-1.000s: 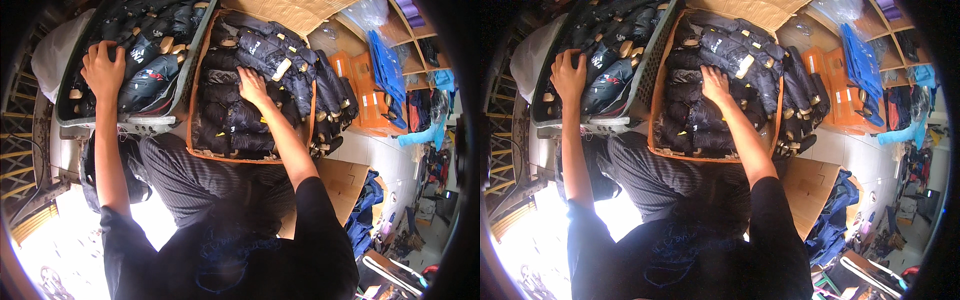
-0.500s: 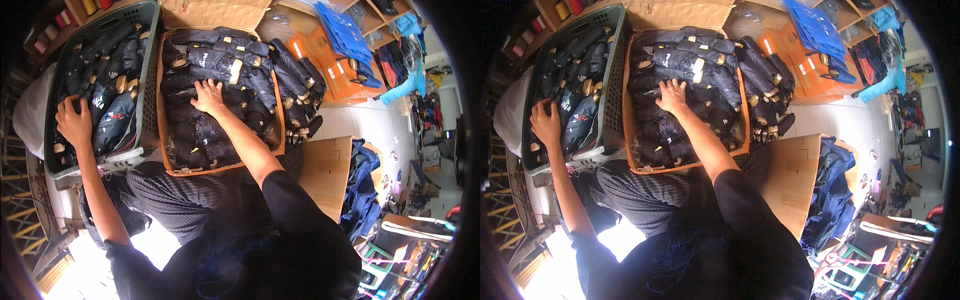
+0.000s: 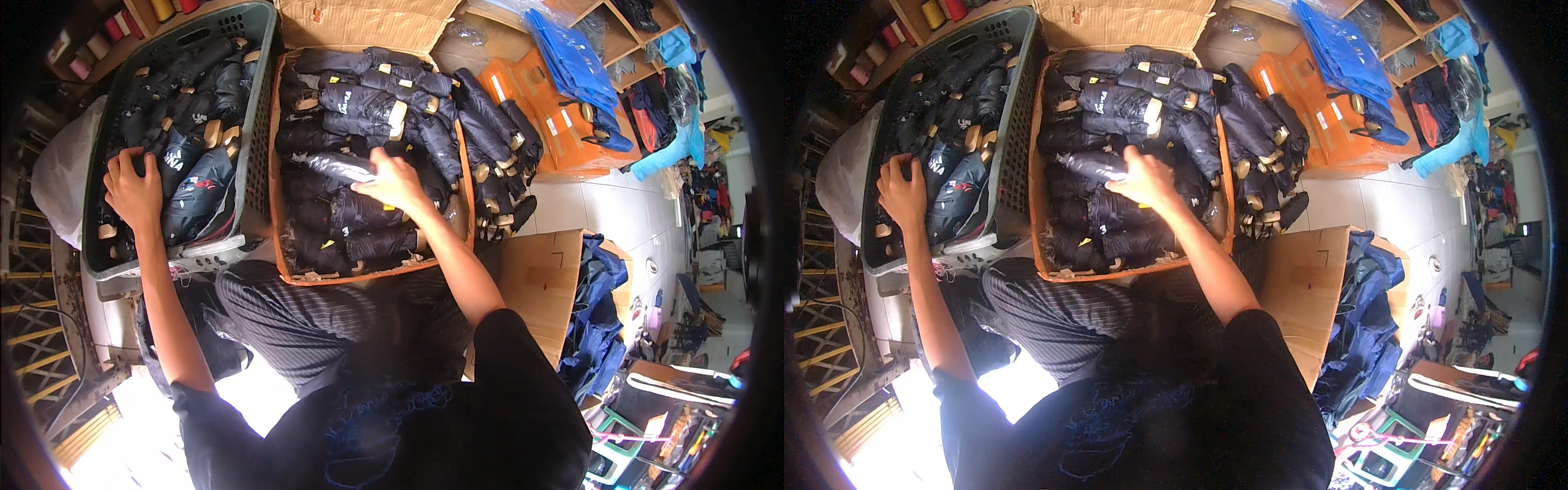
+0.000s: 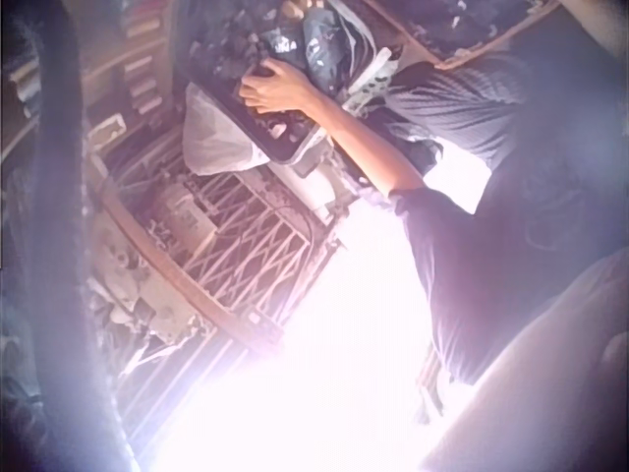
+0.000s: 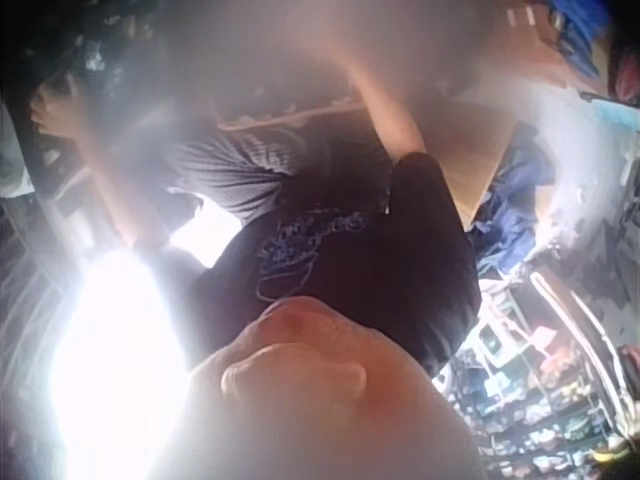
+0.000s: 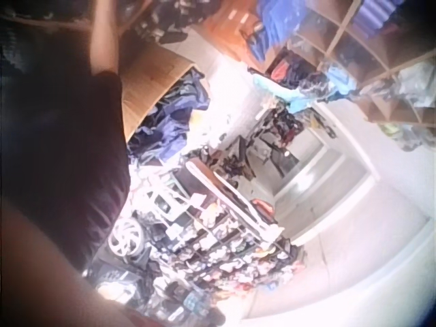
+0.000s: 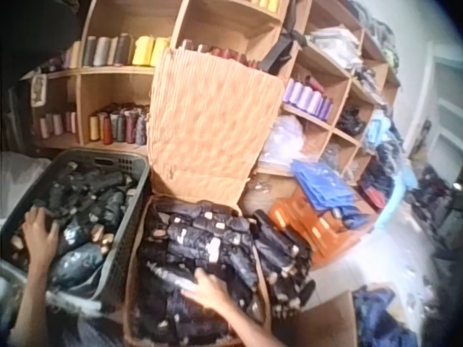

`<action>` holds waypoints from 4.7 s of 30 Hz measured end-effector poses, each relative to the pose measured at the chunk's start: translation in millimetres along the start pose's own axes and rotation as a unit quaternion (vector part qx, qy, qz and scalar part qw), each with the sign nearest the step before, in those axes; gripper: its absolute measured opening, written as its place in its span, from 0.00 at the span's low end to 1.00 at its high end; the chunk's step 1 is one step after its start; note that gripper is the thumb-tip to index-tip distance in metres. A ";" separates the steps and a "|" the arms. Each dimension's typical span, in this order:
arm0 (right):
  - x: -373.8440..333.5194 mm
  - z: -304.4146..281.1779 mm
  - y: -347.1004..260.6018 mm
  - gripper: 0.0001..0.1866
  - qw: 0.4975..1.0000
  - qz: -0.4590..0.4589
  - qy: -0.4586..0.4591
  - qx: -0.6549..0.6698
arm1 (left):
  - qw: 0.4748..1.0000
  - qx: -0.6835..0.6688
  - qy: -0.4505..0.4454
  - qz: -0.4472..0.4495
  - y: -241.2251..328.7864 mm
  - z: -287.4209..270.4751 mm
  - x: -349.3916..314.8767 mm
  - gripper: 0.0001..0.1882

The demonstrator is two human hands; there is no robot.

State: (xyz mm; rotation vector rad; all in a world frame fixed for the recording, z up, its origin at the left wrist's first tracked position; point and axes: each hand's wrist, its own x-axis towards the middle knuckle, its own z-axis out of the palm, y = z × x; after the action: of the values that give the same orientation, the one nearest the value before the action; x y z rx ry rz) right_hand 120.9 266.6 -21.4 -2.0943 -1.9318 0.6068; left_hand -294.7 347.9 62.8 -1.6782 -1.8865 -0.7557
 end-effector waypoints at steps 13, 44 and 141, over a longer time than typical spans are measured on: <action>-162.7 -12.2 70.0 0.29 0.564 0.019 -0.100 0.820 | 0.992 -0.099 -0.051 0.060 -15.5 18.9 10.1 0.18; -272.3 -62.7 94.5 0.44 0.775 -0.057 0.157 0.609 | 0.552 -0.529 -0.617 0.185 357.8 -152.6 -215.1 0.47; -165.8 -203.1 238.6 0.39 0.382 -0.110 0.552 0.734 | 0.505 -0.618 -0.600 -0.053 331.5 -8.9 -280.5 0.12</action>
State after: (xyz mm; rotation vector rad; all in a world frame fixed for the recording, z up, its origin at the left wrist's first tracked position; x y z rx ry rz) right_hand 417.1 99.8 79.2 -0.4684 -0.2343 0.3165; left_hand 66.7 169.4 -98.9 -3.8031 -2.3109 -1.3509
